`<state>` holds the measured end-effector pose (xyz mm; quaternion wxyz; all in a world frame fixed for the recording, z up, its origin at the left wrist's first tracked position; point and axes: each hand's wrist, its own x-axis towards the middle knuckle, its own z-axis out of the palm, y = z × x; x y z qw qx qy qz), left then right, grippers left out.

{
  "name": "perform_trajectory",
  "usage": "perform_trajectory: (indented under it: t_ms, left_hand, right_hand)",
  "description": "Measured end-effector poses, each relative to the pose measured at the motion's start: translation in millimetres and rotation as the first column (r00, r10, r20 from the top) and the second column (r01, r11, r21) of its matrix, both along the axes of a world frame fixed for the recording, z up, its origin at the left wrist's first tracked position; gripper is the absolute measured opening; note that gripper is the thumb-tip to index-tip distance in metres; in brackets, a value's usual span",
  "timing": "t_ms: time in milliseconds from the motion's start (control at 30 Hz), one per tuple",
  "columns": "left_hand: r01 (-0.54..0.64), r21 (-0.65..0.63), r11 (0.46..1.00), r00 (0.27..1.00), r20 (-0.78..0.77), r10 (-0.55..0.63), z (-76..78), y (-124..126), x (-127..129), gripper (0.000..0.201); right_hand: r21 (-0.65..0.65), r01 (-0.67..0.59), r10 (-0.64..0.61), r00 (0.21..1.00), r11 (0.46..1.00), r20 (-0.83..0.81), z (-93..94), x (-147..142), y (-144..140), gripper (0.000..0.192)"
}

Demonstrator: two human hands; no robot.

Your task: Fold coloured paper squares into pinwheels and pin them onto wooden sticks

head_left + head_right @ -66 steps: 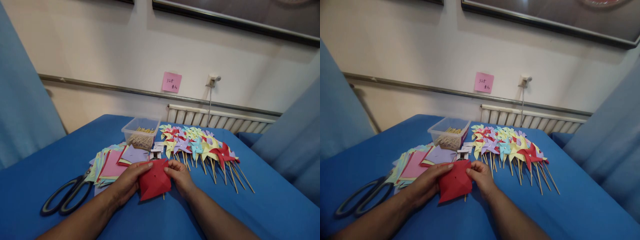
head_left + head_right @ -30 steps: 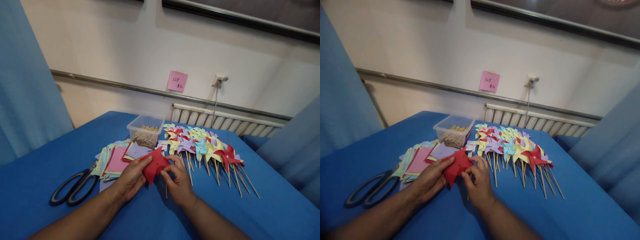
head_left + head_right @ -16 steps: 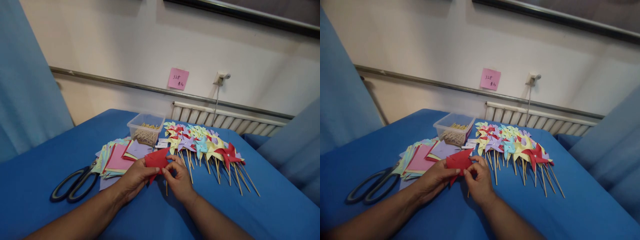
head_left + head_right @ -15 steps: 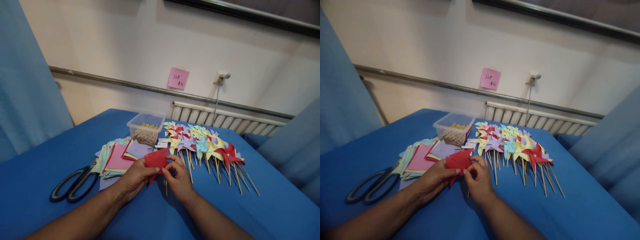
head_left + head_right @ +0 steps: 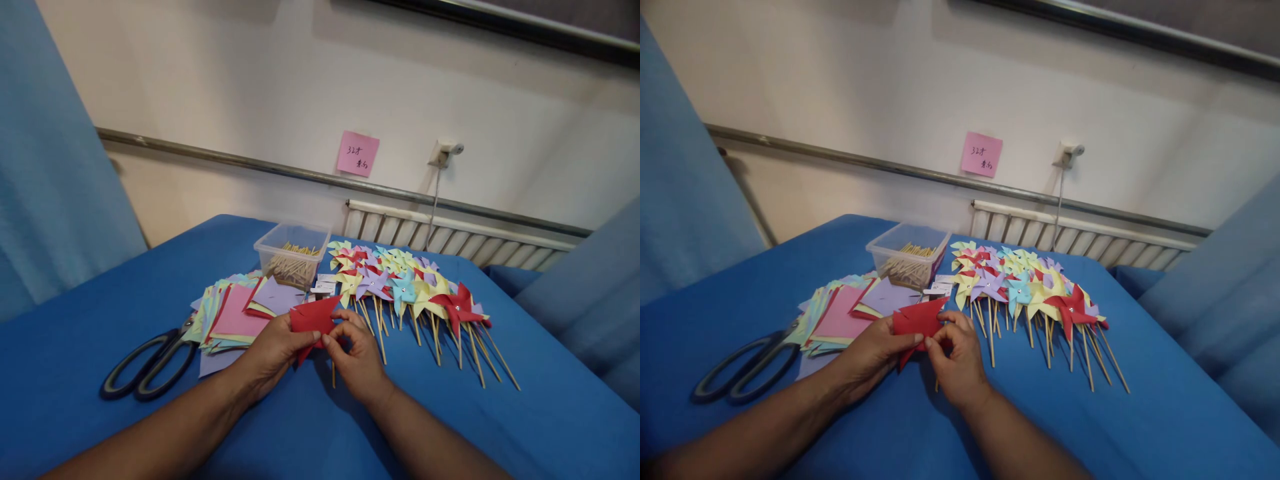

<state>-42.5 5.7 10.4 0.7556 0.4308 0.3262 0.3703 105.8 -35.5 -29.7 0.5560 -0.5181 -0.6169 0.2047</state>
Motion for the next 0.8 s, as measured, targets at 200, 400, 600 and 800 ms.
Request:
perform_trajectory:
  t_ms: [200, 400, 600, 800]
  left_hand:
    - [-0.010, 0.001, 1.000, 0.999, -0.031, 0.010, -1.3, 0.1, -0.2, 0.039]
    - [0.003, 0.031, 1.000, 0.999, -0.052, -0.001, -4.9, 2.0, -0.6, 0.030]
    - [-0.005, 0.056, 0.998, 0.996, -0.088, 0.010, -8.4, 6.1, -1.6, 0.032]
    - [-0.035, 0.112, 0.993, 0.985, -0.162, 0.053, 0.9, 4.6, -2.6, 0.032]
  right_hand:
    - [-0.009, -0.004, 0.004, 1.000, 1.000, -0.005, 0.3, -0.9, -0.5, 0.014]
    - [-0.001, 0.002, -0.002, 1.000, 1.000, 0.001, -0.8, -0.6, 0.0, 0.013]
    - [-0.012, -0.006, 0.005, 1.000, 1.000, -0.006, -0.4, -1.5, -1.1, 0.013]
    - [-0.034, -0.007, -0.003, 0.961, 0.999, -0.277, -5.2, -0.8, 2.9, 0.024]
